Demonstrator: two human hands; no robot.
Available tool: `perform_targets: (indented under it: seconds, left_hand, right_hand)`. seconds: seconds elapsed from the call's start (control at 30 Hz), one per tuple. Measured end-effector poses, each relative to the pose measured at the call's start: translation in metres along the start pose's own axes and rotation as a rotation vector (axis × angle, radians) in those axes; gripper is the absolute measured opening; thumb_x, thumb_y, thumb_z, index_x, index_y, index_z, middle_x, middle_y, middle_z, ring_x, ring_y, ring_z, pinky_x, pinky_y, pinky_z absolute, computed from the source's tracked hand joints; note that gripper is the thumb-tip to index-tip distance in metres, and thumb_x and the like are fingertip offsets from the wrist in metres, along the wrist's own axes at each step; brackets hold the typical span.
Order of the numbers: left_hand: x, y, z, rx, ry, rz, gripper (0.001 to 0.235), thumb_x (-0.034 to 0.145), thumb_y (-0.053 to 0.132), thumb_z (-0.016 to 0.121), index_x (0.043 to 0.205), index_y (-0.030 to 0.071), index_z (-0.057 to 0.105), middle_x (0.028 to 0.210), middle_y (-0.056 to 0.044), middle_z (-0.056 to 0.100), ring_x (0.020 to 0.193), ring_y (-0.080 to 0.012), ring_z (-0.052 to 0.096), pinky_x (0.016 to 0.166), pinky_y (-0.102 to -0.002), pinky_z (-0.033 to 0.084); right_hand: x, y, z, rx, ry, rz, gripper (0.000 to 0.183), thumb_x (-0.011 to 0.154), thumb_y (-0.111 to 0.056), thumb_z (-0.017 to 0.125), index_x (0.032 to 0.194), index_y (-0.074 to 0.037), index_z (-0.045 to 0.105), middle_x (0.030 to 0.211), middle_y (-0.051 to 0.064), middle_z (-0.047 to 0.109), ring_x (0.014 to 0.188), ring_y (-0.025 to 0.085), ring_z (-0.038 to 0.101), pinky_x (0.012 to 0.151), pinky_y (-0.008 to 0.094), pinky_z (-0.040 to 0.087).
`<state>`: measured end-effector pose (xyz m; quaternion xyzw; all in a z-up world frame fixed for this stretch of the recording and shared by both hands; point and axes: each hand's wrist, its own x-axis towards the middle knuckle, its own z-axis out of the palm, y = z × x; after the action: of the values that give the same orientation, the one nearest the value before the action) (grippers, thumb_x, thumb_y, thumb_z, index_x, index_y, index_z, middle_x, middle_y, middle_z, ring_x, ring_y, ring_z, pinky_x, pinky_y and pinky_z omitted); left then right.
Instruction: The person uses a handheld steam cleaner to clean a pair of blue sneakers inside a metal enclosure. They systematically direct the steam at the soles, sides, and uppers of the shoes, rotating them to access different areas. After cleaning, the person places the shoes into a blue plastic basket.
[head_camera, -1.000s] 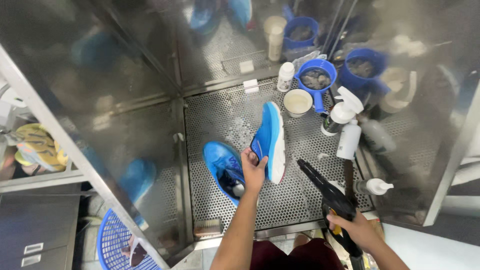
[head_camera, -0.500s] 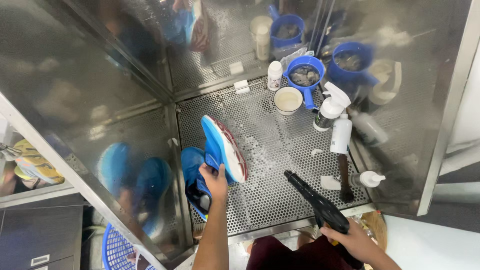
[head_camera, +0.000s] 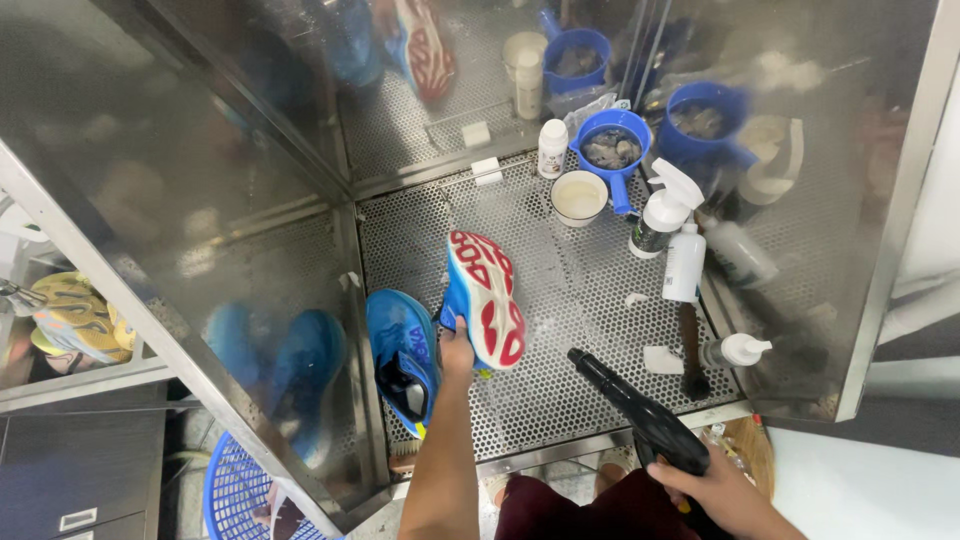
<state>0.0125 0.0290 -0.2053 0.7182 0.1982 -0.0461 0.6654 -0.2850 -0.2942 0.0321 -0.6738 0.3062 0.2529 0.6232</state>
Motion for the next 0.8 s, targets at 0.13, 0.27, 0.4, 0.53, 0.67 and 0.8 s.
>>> perform_targets:
  seconds: [0.13, 0.27, 0.4, 0.53, 0.67, 0.8]
  left_hand:
    - [0.007, -0.005, -0.010, 0.112, -0.051, 0.106, 0.050, 0.102, 0.035, 0.055, 0.138, 0.001, 0.056, 0.131, -0.016, 0.069, 0.119, -0.0267, 0.065, 0.101, -0.036, 0.047]
    - [0.010, -0.005, -0.011, 0.435, 0.033, 0.126, 0.052, 0.101, 0.041, 0.058, 0.133, 0.000, 0.062, 0.125, -0.023, 0.070, 0.117, -0.0368, 0.066, 0.101, -0.042, 0.048]
    - [0.006, -0.006, -0.010, 0.488, 0.052, 0.102, 0.053, 0.100, 0.044, 0.058, 0.127, -0.001, 0.065, 0.119, -0.026, 0.071, 0.113, -0.0401, 0.068, 0.099, -0.044, 0.050]
    - [0.003, -0.006, -0.011, 0.605, 0.076, 0.112, 0.051, 0.101, 0.043, 0.057, 0.126, -0.001, 0.065, 0.118, -0.027, 0.070, 0.110, -0.0418, 0.067, 0.097, -0.047, 0.049]
    - [0.007, -0.007, -0.012, 0.435, 0.027, 0.136, 0.052, 0.098, 0.044, 0.058, 0.126, 0.000, 0.065, 0.116, -0.026, 0.072, 0.110, -0.0397, 0.068, 0.096, -0.046, 0.050]
    - [0.005, -0.009, -0.015, 0.480, 0.063, 0.168, 0.052, 0.097, 0.045, 0.058, 0.128, 0.003, 0.066, 0.117, -0.024, 0.071, 0.108, -0.0406, 0.068, 0.095, -0.046, 0.050]
  right_hand:
    - [0.000, 0.004, -0.008, 0.045, -0.133, 0.017, 0.034, 0.079, -0.026, 0.084, 0.092, -0.001, 0.065, 0.063, 0.006, 0.061, 0.058, 0.019, 0.060, 0.057, 0.035, 0.048]
    - [0.009, -0.011, -0.010, -0.116, -0.110, -0.032, 0.032, 0.081, -0.029, 0.083, 0.087, -0.001, 0.069, 0.058, 0.004, 0.058, 0.056, 0.016, 0.057, 0.056, 0.033, 0.045]
    - [0.019, -0.026, -0.008, -0.040, -0.085, -0.130, 0.023, 0.080, -0.024, 0.078, 0.085, -0.004, 0.069, 0.055, 0.004, 0.058, 0.054, 0.015, 0.056, 0.056, 0.032, 0.045]
    - [0.018, -0.037, -0.016, -0.024, -0.170, -0.046, 0.026, 0.080, -0.021, 0.081, 0.080, -0.002, 0.062, 0.056, 0.005, 0.057, 0.054, 0.017, 0.056, 0.056, 0.034, 0.046]
    - [0.016, -0.037, -0.021, -0.011, -0.139, -0.085, 0.027, 0.081, -0.021, 0.080, 0.075, -0.002, 0.061, 0.056, 0.005, 0.057, 0.055, 0.017, 0.056, 0.057, 0.034, 0.048]
    - [0.019, -0.032, -0.024, -0.060, -0.249, -0.029, 0.032, 0.083, -0.023, 0.080, 0.070, 0.000, 0.061, 0.057, 0.006, 0.059, 0.055, 0.018, 0.058, 0.059, 0.034, 0.047]
